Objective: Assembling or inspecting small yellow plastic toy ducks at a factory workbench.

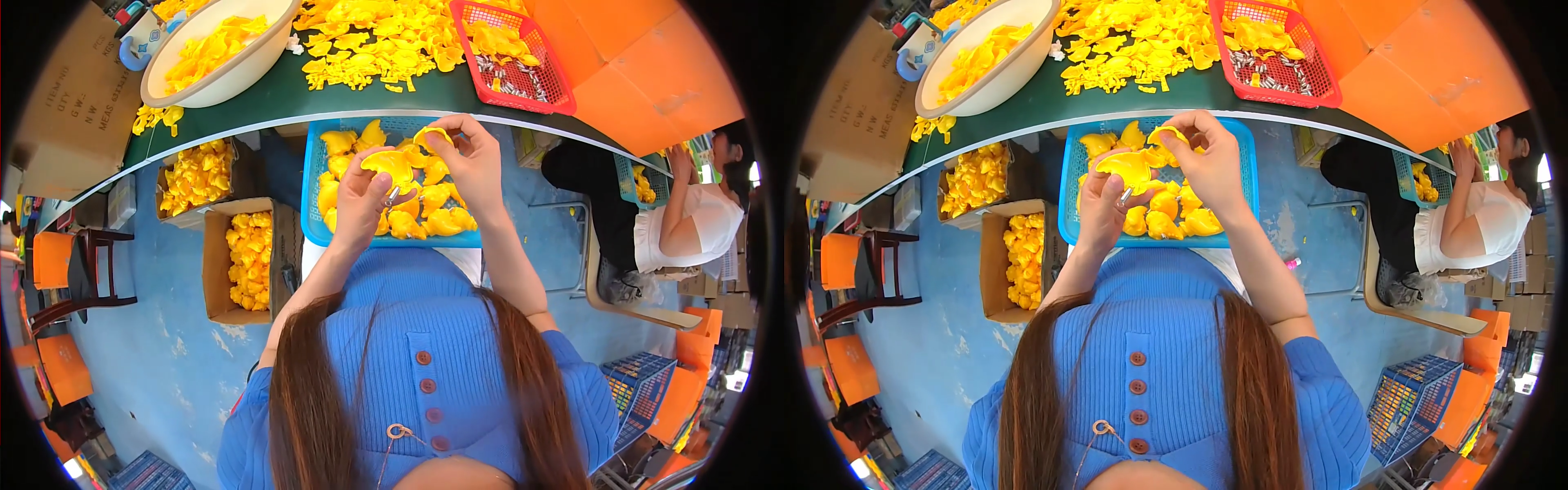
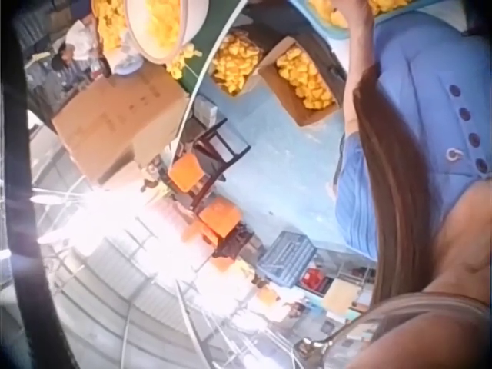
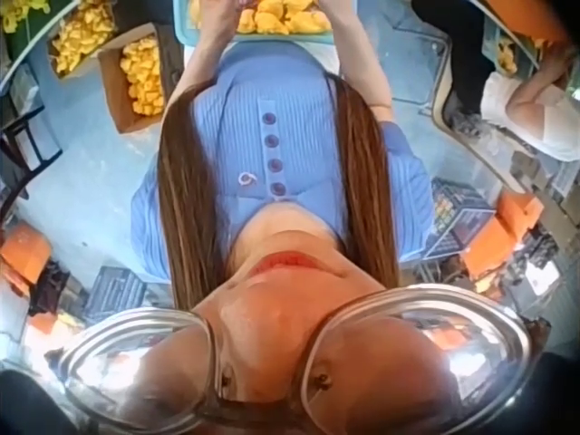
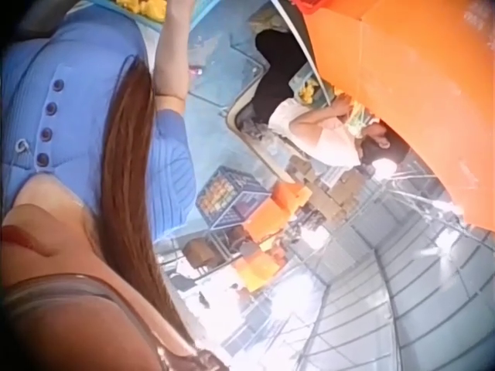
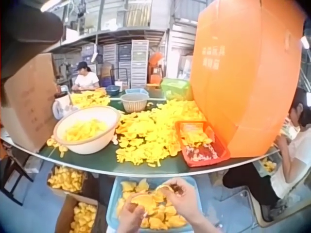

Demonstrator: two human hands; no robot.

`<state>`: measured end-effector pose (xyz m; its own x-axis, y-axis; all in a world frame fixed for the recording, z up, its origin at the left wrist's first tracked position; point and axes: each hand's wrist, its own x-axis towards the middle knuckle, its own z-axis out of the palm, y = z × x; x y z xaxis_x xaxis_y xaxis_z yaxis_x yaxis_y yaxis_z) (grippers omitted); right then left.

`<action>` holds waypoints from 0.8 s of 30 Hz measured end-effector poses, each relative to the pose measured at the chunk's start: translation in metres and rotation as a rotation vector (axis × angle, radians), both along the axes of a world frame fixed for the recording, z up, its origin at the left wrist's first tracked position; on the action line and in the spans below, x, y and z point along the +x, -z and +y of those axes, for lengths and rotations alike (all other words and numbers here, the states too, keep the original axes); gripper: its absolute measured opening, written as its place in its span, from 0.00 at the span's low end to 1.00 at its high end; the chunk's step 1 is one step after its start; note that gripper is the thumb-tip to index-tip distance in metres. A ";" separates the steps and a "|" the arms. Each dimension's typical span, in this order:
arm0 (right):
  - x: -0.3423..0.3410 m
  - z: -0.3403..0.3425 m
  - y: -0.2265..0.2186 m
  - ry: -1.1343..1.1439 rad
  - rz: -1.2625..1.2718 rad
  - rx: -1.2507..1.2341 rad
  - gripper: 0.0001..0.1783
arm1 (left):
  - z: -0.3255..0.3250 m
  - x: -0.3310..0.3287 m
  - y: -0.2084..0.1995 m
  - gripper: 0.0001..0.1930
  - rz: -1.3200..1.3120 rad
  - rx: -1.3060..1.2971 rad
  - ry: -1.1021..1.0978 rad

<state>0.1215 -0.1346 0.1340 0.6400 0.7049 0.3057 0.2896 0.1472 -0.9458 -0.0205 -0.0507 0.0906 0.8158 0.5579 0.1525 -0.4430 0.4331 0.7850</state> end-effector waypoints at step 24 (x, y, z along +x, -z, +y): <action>-0.030 -0.010 -0.001 0.200 -0.236 0.011 0.04 | -0.007 0.002 0.005 0.24 -0.009 0.232 -0.247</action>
